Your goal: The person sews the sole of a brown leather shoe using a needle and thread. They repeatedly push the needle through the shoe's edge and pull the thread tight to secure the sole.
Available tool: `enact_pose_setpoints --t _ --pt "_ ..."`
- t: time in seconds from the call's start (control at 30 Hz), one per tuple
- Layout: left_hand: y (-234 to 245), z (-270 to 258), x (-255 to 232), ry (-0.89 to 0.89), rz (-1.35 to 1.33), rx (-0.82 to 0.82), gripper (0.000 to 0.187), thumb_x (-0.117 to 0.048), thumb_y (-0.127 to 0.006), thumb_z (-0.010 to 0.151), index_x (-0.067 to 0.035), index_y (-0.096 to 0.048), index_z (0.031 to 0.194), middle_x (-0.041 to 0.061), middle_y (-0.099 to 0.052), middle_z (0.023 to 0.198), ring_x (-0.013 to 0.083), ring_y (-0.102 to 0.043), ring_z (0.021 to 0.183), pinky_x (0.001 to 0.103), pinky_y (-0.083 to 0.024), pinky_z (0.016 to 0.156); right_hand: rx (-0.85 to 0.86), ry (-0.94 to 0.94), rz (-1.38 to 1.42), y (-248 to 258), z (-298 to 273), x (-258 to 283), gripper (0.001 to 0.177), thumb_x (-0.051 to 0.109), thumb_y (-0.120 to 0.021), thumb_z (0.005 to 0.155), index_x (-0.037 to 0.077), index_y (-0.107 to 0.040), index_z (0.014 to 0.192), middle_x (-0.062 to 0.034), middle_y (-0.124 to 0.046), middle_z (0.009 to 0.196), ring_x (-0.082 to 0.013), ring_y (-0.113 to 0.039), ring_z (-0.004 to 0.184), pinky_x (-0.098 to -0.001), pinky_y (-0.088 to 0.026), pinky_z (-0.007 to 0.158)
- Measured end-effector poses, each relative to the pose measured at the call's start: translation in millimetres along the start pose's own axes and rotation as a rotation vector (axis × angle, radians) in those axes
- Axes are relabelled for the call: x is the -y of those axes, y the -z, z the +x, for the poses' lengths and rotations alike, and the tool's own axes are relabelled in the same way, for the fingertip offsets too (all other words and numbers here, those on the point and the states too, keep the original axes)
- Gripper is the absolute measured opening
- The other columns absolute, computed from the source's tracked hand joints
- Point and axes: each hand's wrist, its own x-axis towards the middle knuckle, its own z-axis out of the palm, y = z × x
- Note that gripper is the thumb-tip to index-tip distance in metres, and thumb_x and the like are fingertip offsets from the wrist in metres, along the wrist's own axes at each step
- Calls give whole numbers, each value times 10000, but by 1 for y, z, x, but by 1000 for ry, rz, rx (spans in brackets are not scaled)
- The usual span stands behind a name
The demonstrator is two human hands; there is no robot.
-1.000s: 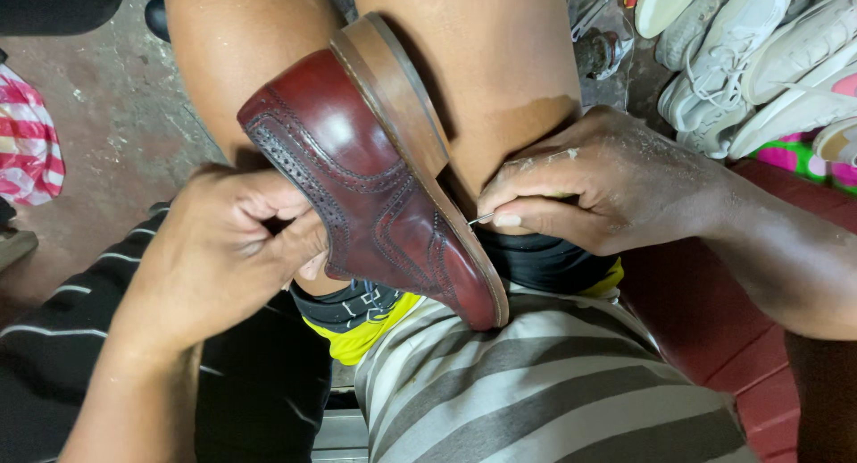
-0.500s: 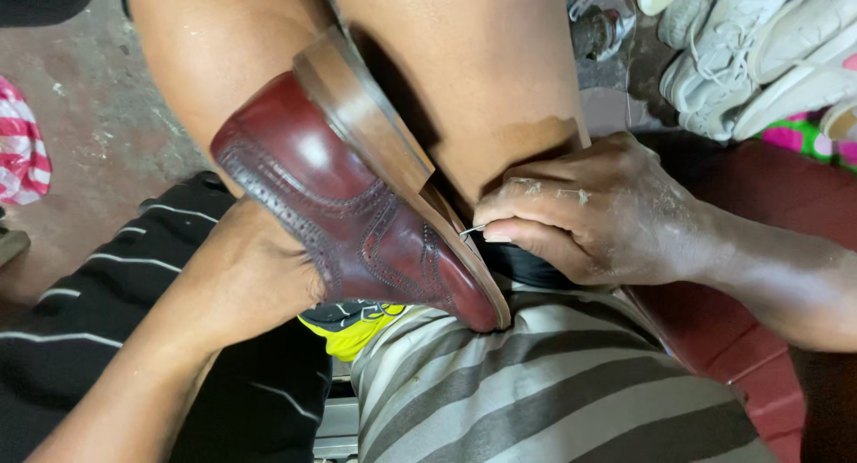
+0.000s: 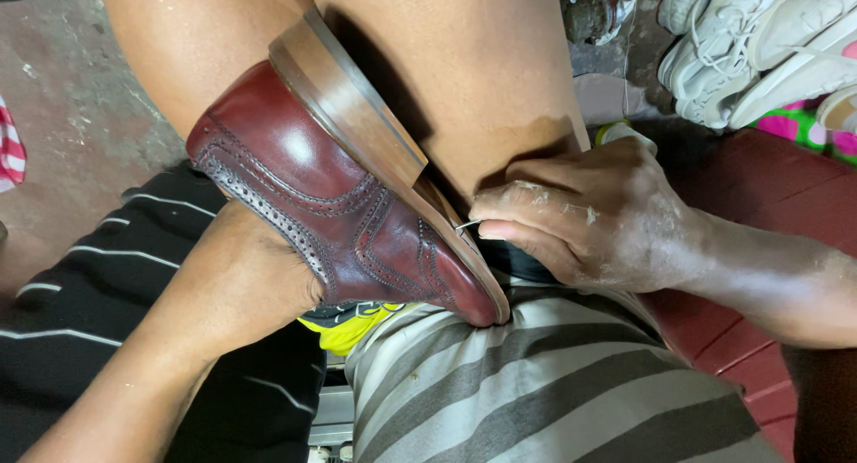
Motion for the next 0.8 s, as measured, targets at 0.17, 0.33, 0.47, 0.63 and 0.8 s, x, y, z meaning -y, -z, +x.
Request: enact_pose_setpoints --t 0.17,0.33,0.47,0.63,0.8 --pt "-1 4 2 104 127 29 360 -295 -793 750 -52 -723 1006 120 -771 972 266 -731 920 376 -546 813 -12 -34 11 -7 0 2 292 243 -839 891 58 -721 1083 -76 -734 943 -190 -715 720 -340 -581 597" --pt "3 5 1 105 192 63 338 -286 -771 771 -57 -727 1016 132 -766 991 289 -725 941 387 -542 815 -9 48 -80 -1 5 3 302 252 -835 874 105 -722 1112 -67 -738 981 -190 -719 752 -341 -563 591" --pt "5 5 -1 105 189 58 331 -280 -768 778 -57 -729 1019 130 -766 994 287 -726 937 386 -543 812 121 99 -167 10 13 3 238 216 -766 888 123 -709 1099 -73 -710 990 -189 -705 782 -322 -563 583" --pt "8 6 4 83 175 53 322 -271 -764 785 -57 -731 1024 129 -768 996 285 -727 932 386 -546 809 328 70 -168 27 35 11 266 164 -665 839 112 -697 1097 -52 -655 962 -193 -677 825 -330 -547 611" --pt "9 -5 11 101 166 27 314 -263 -760 793 -57 -732 1029 128 -769 999 282 -728 928 385 -548 806 402 91 -265 24 52 25 198 161 -633 863 73 -675 1036 -59 -638 929 -230 -662 826 -371 -558 675"
